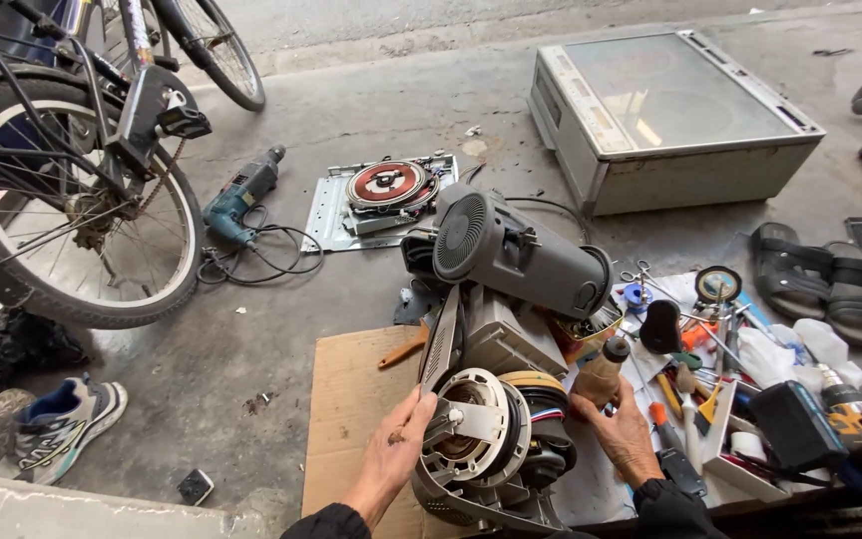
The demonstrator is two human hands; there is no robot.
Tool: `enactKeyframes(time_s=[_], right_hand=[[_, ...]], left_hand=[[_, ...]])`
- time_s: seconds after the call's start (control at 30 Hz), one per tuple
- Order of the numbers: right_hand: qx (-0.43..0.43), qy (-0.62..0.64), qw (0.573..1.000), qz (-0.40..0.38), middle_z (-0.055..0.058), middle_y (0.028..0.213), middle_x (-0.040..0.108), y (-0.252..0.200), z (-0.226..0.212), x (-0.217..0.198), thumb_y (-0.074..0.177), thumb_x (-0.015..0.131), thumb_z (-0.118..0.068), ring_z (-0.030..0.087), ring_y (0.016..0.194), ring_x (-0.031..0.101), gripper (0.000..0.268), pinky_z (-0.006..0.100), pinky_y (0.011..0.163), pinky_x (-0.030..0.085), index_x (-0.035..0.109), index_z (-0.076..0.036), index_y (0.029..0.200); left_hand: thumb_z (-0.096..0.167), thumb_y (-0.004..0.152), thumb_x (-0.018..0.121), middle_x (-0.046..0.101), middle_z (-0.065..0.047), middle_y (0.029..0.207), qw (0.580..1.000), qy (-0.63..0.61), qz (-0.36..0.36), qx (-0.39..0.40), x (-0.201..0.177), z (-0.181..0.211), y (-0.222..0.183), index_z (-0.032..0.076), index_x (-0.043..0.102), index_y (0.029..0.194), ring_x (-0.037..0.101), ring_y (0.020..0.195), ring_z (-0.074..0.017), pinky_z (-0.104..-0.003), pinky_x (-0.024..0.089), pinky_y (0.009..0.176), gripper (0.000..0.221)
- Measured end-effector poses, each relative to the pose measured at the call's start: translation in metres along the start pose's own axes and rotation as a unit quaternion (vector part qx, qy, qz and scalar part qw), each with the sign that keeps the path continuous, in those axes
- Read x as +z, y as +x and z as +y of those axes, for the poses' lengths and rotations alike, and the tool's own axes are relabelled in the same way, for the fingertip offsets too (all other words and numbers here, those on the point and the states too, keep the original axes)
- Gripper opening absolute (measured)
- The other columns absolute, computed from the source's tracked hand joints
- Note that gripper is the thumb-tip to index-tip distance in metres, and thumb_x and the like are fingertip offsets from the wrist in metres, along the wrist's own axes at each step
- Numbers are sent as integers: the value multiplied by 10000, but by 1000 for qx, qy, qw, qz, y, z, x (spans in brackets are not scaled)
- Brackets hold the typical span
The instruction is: Disassembling a vacuum cleaner to perform maintenance on the motor and internal components.
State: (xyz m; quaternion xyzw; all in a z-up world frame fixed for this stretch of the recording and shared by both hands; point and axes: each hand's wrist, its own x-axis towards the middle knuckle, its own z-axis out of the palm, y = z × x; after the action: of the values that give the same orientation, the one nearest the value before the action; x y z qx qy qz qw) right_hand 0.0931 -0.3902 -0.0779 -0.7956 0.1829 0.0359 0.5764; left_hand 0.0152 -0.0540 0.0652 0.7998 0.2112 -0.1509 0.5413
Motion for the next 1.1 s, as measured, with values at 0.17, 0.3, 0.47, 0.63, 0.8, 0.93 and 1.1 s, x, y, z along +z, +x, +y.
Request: enactKeyframes(time_s=[0.17, 0.3, 0.47, 0.63, 0.8, 0.93, 1.1], right_hand=[[-45, -73, 996, 22, 185, 1607, 591, 5, 24, -5, 839, 851, -386, 336, 1477, 603, 989, 476, 1197, 513, 405, -111, 1678], [-12, -64, 994, 93, 273, 1625, 528, -12, 24, -5, 859, 839, -329, 417, 1432, 616, 1036, 513, 1151, 539, 330, -34, 1712], [10, -48, 995, 89, 176, 1592, 606, -68, 12, -7, 915, 785, -325, 326, 1404, 670, 886, 458, 1128, 573, 402, -70, 1672], [90, 39, 995, 35, 175, 1474, 748, -115, -40, -6, 993, 753, -165, 264, 1344, 739, 593, 395, 1161, 576, 621, -51, 1560], [-201, -108, 973, 17, 29, 1004, 879, -122, -129, -3, 944, 773, -260, 137, 794, 751, 276, 273, 680, 584, 863, -82, 1136], [-281, -218, 933, -57, -15, 953, 830, -77, -194, 46, 971, 734, -360, 130, 671, 685, 313, 280, 617, 556, 874, -107, 1091], [-117, -348, 923, -113, 50, 626, 709, -42, -205, 107, 927, 692, -475, 279, 601, 647, 476, 388, 669, 576, 780, -61, 711]], left_hand=[[637, 943, 596, 451, -13, 1792, 999, -31, 20, 32, 3, 8, 6, 232, 602, 1623, 438, 1661, -214, -436, 399, 1339, 792], [628, 903, 636, 348, 39, 1851, 996, -89, 18, -2, 8, 16, 11, 359, 583, 1642, 362, 1698, -183, -489, 362, 1368, 788], [535, 909, 655, 528, 25, 1778, 980, -185, 39, 58, 31, 1, 20, 251, 547, 1662, 503, 1626, -181, -384, 419, 1322, 811], [563, 901, 652, 500, 24, 1792, 977, -199, 54, 53, 32, -2, 15, 285, 512, 1680, 495, 1627, -199, -409, 440, 1311, 840], [492, 921, 720, 504, 13, 1788, 967, -232, 81, 71, 37, -9, 17, 225, 627, 1600, 463, 1647, -170, -359, 399, 1322, 735], [552, 911, 695, 469, 36, 1805, 970, -214, 88, 69, 38, -12, 19, 293, 613, 1604, 370, 1693, -162, -425, 347, 1365, 744], [532, 966, 668, 467, -58, 1790, 968, -218, 96, 79, 34, -12, 10, 174, 620, 1604, 458, 1646, -211, -356, 412, 1285, 732]])
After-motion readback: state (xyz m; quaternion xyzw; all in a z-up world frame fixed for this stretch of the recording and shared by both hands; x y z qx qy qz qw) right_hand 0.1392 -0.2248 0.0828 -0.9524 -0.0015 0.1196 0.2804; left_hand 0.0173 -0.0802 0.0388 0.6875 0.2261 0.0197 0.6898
